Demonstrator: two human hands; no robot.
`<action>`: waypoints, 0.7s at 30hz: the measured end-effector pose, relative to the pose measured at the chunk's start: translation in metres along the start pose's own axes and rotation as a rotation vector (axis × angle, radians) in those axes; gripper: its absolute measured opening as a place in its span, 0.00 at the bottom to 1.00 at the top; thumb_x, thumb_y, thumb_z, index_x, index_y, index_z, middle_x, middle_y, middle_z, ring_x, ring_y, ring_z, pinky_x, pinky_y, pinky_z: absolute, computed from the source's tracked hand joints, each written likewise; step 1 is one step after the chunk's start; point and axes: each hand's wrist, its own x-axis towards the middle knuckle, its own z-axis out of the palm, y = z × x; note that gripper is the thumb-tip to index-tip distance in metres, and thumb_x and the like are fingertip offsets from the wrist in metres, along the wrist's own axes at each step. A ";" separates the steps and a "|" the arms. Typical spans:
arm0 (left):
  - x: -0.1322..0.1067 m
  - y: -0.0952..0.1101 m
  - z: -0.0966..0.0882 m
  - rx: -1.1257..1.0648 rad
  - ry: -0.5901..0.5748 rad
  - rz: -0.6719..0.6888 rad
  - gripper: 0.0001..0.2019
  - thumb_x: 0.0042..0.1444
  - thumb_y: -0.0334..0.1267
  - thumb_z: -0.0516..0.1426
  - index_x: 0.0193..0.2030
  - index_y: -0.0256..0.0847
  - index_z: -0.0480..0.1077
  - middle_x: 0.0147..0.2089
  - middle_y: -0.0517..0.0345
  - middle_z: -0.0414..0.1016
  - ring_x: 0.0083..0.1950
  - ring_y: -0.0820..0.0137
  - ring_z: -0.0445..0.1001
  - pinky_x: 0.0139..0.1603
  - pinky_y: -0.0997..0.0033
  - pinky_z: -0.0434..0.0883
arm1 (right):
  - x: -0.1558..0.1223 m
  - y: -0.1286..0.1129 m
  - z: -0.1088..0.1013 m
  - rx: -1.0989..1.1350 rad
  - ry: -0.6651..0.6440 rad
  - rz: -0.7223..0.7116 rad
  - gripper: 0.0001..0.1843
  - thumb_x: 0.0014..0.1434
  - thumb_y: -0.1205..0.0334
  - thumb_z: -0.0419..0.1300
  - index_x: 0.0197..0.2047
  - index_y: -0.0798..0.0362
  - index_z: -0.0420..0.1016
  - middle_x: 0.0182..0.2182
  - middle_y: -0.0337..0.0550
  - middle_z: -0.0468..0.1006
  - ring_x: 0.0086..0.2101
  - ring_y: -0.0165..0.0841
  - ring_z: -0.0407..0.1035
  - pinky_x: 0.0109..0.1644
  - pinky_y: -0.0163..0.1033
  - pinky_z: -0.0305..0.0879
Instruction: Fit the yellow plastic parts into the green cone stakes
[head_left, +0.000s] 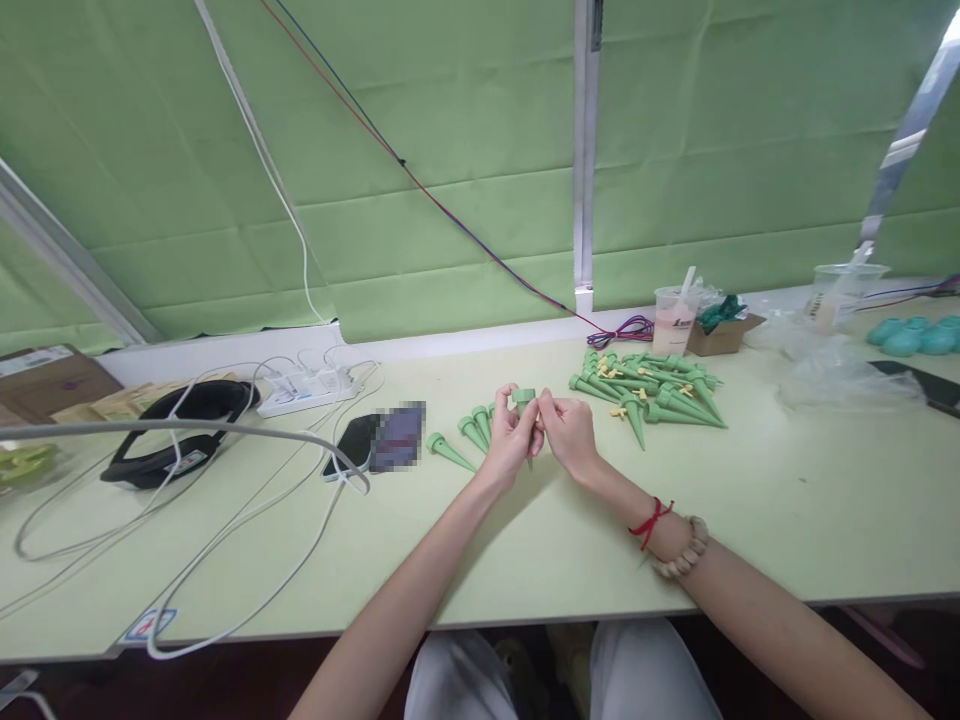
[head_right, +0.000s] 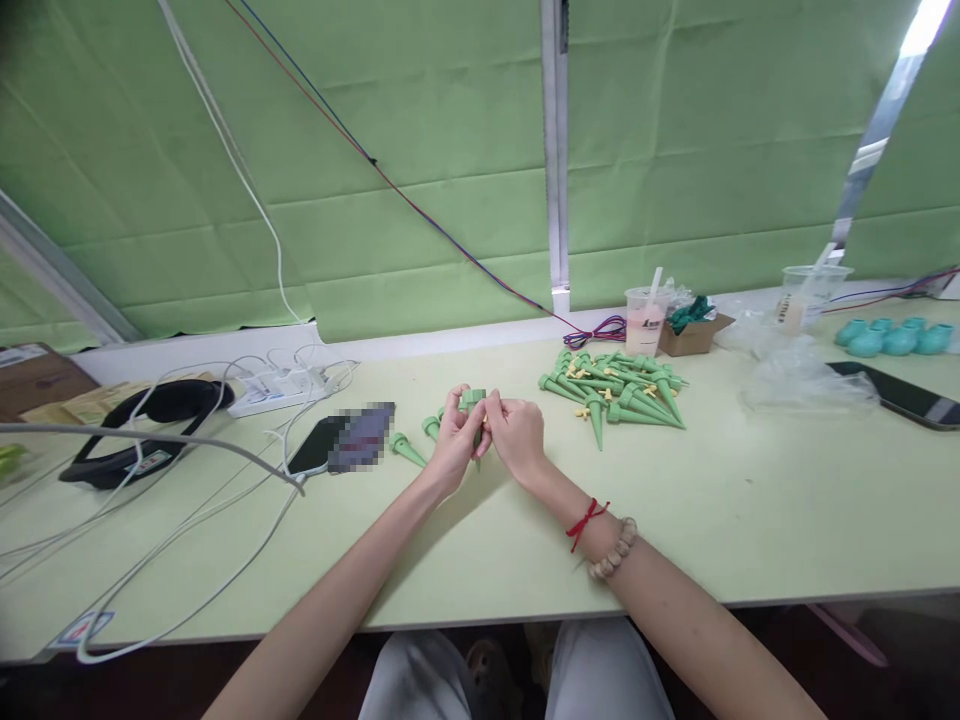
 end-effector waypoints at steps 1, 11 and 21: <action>0.000 0.000 0.000 -0.012 0.001 -0.012 0.24 0.47 0.49 0.58 0.43 0.45 0.49 0.20 0.73 0.61 0.11 0.83 0.54 0.12 0.84 0.45 | 0.000 0.000 0.000 0.012 0.000 -0.014 0.28 0.59 0.55 0.45 0.09 0.52 0.58 0.10 0.41 0.65 0.16 0.29 0.60 0.25 0.35 0.54; 0.002 0.008 0.001 -0.181 -0.055 -0.353 0.19 0.46 0.45 0.61 0.34 0.38 0.56 0.17 0.72 0.55 0.11 0.87 0.46 0.13 0.82 0.41 | 0.017 0.016 -0.011 -0.209 -0.050 -0.286 0.22 0.54 0.58 0.49 0.11 0.52 0.55 0.11 0.41 0.63 0.17 0.28 0.56 0.28 0.36 0.52; 0.012 0.003 -0.014 0.049 0.117 0.076 0.22 0.48 0.50 0.57 0.40 0.45 0.49 0.18 0.75 0.58 0.11 0.83 0.52 0.13 0.85 0.45 | 0.017 0.006 0.002 0.508 -0.202 0.040 0.17 0.48 0.48 0.60 0.31 0.54 0.67 0.27 0.40 0.72 0.28 0.29 0.67 0.34 0.35 0.64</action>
